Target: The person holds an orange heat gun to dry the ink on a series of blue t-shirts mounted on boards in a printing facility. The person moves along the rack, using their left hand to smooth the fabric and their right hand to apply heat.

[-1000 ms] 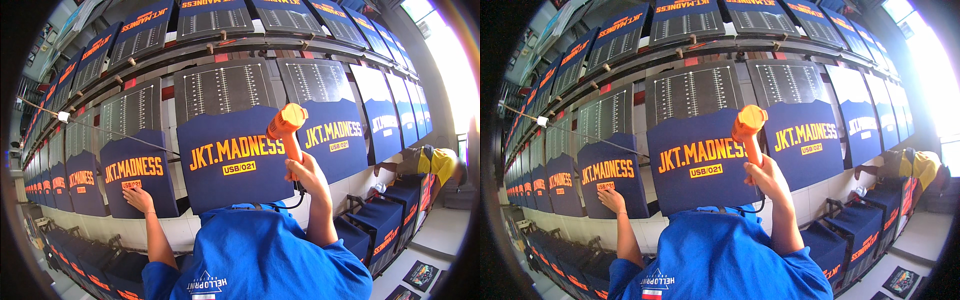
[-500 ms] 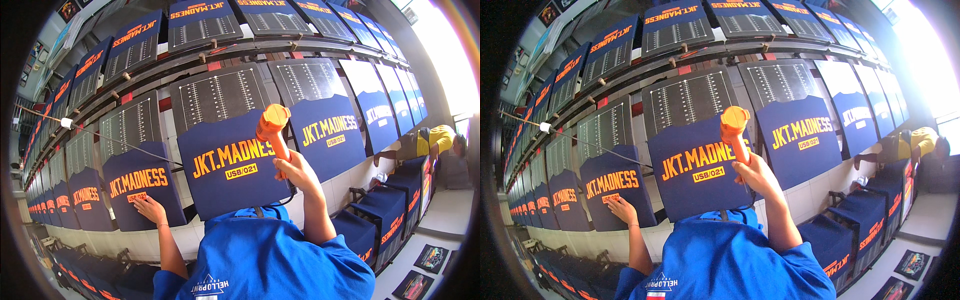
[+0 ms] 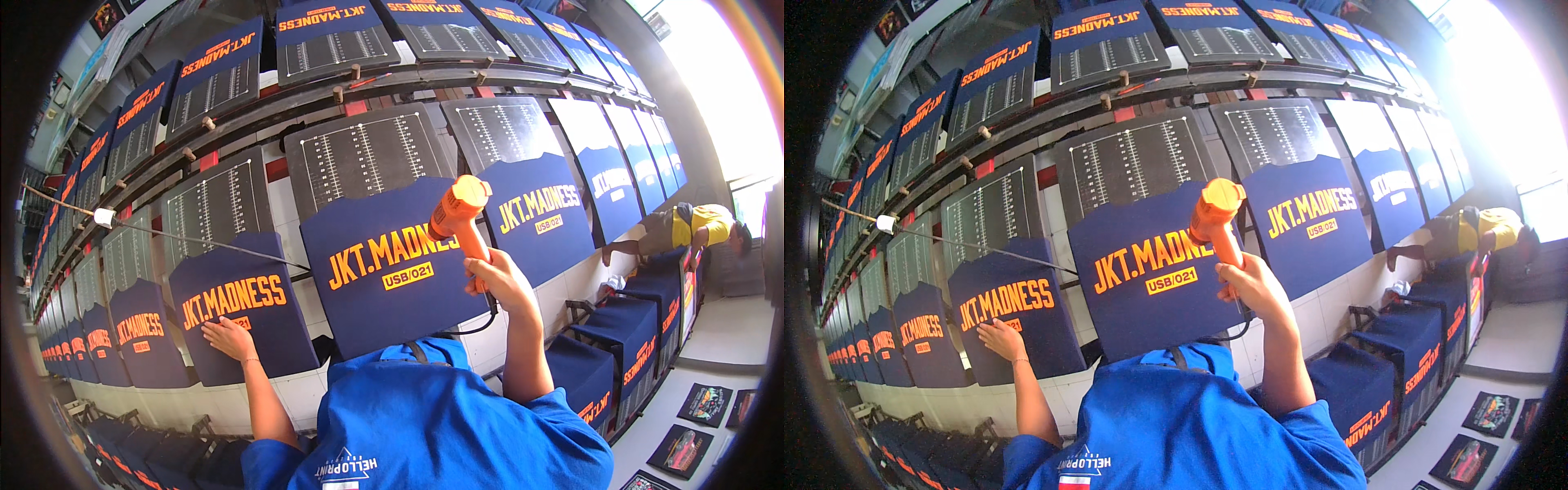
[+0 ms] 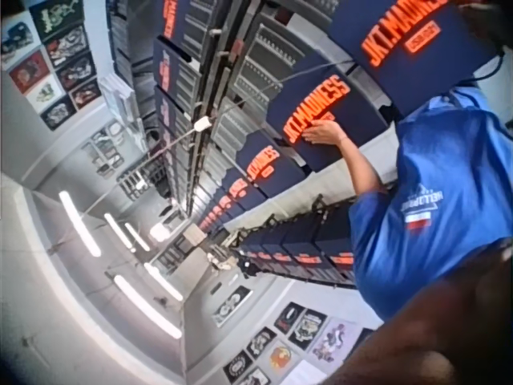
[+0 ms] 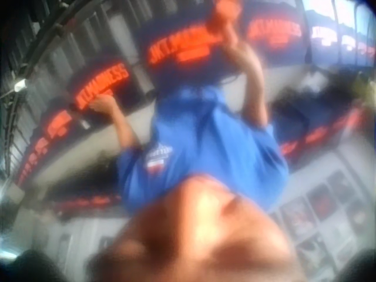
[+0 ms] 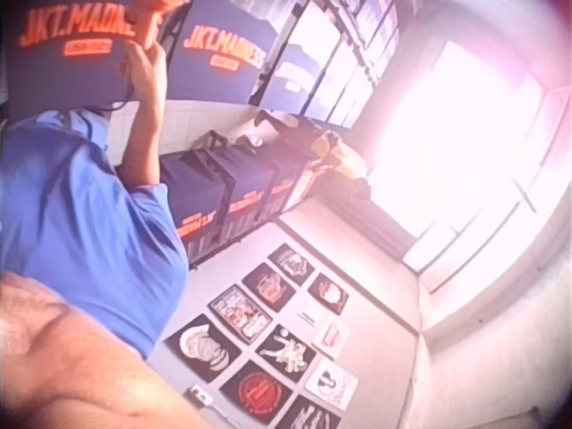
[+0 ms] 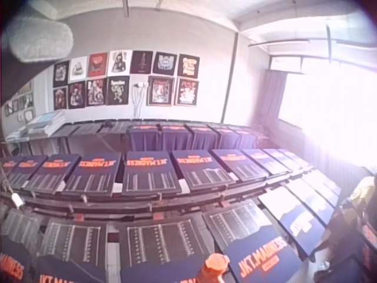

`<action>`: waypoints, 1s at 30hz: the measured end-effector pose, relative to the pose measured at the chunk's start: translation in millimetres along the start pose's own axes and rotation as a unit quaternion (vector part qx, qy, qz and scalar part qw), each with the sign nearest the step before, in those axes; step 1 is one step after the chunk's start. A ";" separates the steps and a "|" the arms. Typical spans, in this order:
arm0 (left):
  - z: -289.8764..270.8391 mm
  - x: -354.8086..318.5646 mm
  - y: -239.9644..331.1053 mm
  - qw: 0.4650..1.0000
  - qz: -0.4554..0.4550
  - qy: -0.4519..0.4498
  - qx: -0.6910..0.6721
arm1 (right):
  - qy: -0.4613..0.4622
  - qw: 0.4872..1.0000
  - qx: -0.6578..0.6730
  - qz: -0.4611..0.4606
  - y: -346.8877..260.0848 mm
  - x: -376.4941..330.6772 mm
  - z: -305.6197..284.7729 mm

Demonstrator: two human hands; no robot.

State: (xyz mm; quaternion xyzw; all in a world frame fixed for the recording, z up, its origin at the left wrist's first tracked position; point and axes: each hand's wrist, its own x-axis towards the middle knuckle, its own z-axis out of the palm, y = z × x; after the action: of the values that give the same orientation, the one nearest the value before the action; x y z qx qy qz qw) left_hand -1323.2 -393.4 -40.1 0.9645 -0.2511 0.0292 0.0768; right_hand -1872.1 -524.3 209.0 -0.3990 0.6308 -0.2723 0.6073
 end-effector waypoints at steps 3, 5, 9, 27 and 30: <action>0.0 -10.1 -0.6 1.000 0.014 0.016 -0.021 | 0.016 1.000 -0.025 -0.010 9.3 -7.8 7.8; -0.5 -21.4 3.6 0.999 0.010 0.023 -0.041 | 0.017 1.000 -0.025 -0.007 11.1 -13.5 8.1; -0.5 -19.2 -6.1 0.997 0.004 0.041 -0.064 | 0.014 1.000 -0.027 -0.007 16.1 -24.6 6.9; -5.9 -45.4 2.8 0.991 0.118 0.022 -0.052 | -0.019 0.999 -0.009 0.028 13.0 -31.8 15.9; -6.4 -36.6 -13.4 0.995 0.094 0.025 -0.034 | 0.002 0.997 -0.071 0.011 8.9 -33.3 26.1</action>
State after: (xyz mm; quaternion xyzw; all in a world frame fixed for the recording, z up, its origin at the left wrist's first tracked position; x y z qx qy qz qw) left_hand -1348.7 -363.3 -39.0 0.9322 -0.3400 0.0518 0.1130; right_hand -1849.9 -488.1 216.9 -0.4336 0.6543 -0.2213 0.5788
